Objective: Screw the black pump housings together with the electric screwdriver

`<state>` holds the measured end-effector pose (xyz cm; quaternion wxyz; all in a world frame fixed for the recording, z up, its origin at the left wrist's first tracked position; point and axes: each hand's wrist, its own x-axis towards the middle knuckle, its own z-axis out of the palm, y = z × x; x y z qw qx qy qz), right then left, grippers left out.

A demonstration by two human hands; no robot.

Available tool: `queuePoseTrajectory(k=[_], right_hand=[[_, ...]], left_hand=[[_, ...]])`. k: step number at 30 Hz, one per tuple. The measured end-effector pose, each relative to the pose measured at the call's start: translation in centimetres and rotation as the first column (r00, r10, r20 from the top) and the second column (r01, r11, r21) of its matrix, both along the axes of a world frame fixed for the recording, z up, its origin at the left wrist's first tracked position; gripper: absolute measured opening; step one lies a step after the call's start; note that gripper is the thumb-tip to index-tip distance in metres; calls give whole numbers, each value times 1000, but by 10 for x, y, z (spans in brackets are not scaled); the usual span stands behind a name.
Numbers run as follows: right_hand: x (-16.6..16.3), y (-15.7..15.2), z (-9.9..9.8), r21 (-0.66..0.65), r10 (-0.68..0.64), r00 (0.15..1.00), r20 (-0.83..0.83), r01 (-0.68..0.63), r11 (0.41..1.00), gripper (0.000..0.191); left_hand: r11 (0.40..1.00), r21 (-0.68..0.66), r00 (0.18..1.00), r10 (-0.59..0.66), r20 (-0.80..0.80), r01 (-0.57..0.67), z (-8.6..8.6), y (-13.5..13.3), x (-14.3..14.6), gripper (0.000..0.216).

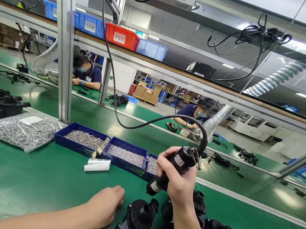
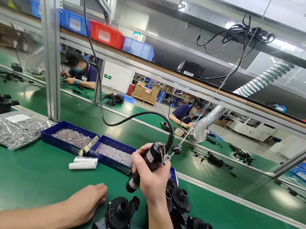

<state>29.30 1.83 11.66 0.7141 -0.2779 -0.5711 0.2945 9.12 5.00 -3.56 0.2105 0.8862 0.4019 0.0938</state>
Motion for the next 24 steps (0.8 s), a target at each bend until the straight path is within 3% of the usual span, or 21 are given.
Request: queuePoseTrajectory(k=[1, 2, 4, 5, 7, 12, 14, 18, 24], right_hand=[[-2, -2, 1, 4, 1, 1000, -5, -1, 1000, 18], [-4, -4, 2, 8, 5, 1000, -10, -5, 1000, 18], [-7, -8, 3, 13, 20, 1000, -19, -19, 1000, 19], [-8, -9, 3, 10, 32, 999, -25, -32, 999, 19], [-11, -10, 2, -10, 67, 997, -38, -67, 998, 21], [-16, -6, -4, -86, 187, 977, -104, -196, 977, 24], [-17, -4, -6, -96, 234, 962, -141, -248, 964, 24], [-21, -1, -11, -102, 292, 941, -169, -312, 945, 25], [-27, 2, -12, -129, 340, 931, -130, -356, 925, 27]], left_hand=[[987, -163, 987, 32, 160, -6, -2, -2, 2, 10], [931, -366, 949, 104, 297, 12, -3, -4, 5, 15], [687, -719, 871, 287, 398, 102, -2, -6, 10, 33], [553, -820, 852, 350, 390, 148, -1, -6, 12, 37], [386, -897, 830, 412, 377, 216, 3, -5, 14, 35], [159, -964, 812, 520, 265, 213, 14, 4, 8, 29], [141, -972, 815, 530, 235, 189, 19, 7, 4, 28], [254, -955, 831, 489, 265, 155, 32, 8, -4, 37], [319, -933, 830, 465, 309, 168, 35, -3, -1, 28]])
